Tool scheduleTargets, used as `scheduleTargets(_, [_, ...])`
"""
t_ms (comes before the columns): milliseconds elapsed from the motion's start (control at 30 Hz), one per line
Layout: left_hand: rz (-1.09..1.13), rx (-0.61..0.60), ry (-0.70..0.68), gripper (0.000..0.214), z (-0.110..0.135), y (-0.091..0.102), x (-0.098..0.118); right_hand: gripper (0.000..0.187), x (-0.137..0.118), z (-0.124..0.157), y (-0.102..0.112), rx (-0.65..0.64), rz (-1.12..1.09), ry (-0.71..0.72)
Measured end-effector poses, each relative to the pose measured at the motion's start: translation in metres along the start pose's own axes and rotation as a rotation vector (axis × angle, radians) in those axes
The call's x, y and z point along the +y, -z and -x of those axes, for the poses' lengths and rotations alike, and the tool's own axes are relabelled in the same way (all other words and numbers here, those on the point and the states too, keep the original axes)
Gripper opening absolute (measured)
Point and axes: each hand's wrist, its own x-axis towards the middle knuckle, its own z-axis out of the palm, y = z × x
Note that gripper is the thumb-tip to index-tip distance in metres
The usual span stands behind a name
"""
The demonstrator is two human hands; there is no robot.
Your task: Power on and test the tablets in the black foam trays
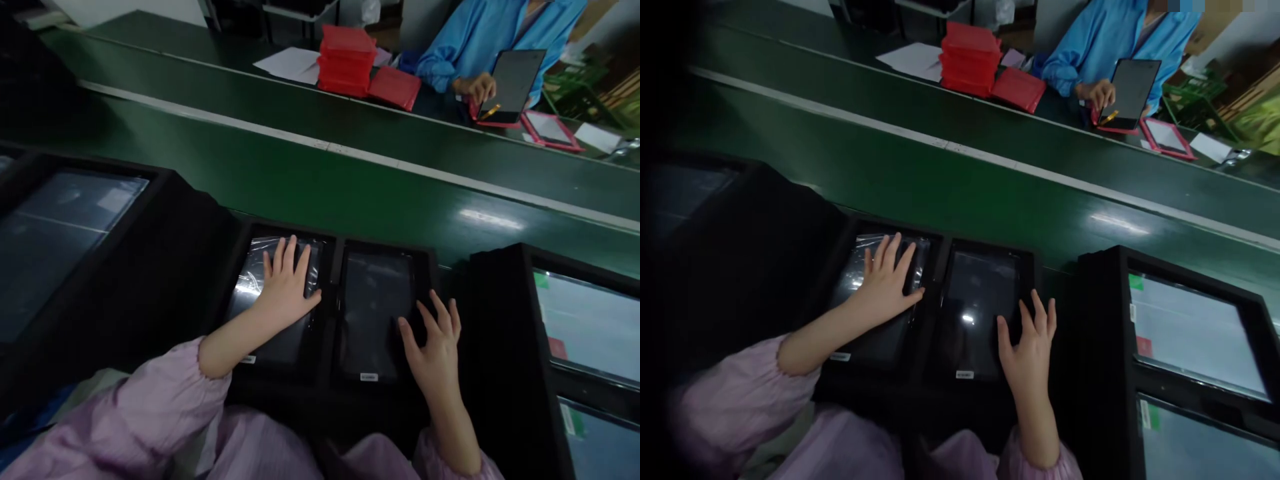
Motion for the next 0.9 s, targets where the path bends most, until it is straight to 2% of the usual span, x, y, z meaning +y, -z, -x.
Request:
scheduleTargets(167, [-0.030, -0.005, -0.037, 0.084, -0.051, 0.010, 0.007, 0.071, 0.000, -0.042, -0.019, -0.058, 0.046, -0.071])
scheduleTargets(267, [-0.021, -0.016, -0.077, 0.078, -0.067, 0.009, 0.005, 0.064, -0.003, -0.066, -0.033, -0.030, 0.009, -0.111])
scheduleTargets(367, [0.012, 0.016, -0.138, 0.078, -0.069, 0.004, -0.003, 0.056, -0.004, -0.072, -0.038, 0.019, -0.005, -0.121])
scheduleTargets(500, [0.048, 0.022, -0.157, 0.082, -0.069, -0.002, -0.012, 0.052, -0.002, -0.068, -0.035, 0.026, 0.045, -0.052])
scheduleTargets(700, [0.036, 0.038, -0.098, 0.073, -0.071, 0.000, 0.001, 0.058, 0.002, -0.069, -0.031, -0.003, 0.047, 0.006])
scheduleTargets(800, [0.022, 0.023, -0.064, 0.071, -0.075, 0.000, 0.009, 0.056, 0.003, -0.070, -0.029, -0.047, 0.024, -0.026])
scheduleTargets(900, [0.070, -0.026, -0.084, 0.072, -0.076, 0.008, 0.001, 0.054, 0.002, -0.069, -0.022, -0.076, -0.025, -0.082])
